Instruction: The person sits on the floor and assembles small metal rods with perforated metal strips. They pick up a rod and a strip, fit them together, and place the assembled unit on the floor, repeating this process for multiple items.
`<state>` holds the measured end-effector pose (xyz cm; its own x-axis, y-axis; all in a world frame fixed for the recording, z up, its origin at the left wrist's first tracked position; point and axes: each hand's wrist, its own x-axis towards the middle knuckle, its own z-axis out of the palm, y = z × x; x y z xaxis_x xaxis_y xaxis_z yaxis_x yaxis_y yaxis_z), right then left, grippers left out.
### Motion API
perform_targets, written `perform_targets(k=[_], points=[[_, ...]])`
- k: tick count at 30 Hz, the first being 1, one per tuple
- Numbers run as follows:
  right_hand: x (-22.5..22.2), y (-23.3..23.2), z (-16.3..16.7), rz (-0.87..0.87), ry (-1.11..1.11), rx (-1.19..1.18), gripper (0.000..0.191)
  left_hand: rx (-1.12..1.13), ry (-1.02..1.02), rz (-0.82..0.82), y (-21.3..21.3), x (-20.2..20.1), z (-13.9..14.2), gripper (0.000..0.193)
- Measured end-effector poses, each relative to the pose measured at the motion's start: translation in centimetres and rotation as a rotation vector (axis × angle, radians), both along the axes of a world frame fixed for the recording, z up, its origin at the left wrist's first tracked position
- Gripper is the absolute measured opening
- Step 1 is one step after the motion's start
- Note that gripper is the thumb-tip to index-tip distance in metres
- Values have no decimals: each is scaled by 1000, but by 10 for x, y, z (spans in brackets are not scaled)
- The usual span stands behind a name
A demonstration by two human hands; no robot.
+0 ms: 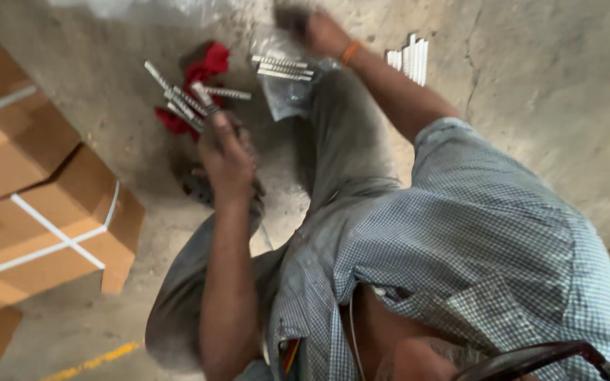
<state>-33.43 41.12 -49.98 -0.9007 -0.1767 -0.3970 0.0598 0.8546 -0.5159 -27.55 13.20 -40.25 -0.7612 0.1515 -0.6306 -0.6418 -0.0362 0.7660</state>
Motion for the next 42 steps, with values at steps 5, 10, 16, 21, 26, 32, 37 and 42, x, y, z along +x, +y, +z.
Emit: perform_targets(k=[5, 10, 16, 21, 26, 32, 37, 42], points=[[38, -16, 4, -1, 134, -58, 33, 127, -64, 74, 9, -1, 20, 39], [43, -36, 5, 73, -8, 92, 25, 92, 2, 36, 10, 21, 27, 40], [53, -34, 29, 4, -2, -86, 35, 150, 123, 77, 8, 14, 47, 40], [80, -13, 74, -316, -216, -860, 25, 263, 289, 172, -2, -12, 83, 44], [132, -18, 129, -308, 87, -887, 20, 558, 348, 253, -8, -26, 114, 47], [197, -72, 187, -163, 452, -375, 25, 948, 392, 446, -35, -40, 143, 43], [197, -89, 226, -100, 648, -434, 28, 969, 525, 485, -30, -31, 161, 46], [191, -94, 244, -66, 764, -379, 31, 883, 532, 545, -22, -17, 167, 46]])
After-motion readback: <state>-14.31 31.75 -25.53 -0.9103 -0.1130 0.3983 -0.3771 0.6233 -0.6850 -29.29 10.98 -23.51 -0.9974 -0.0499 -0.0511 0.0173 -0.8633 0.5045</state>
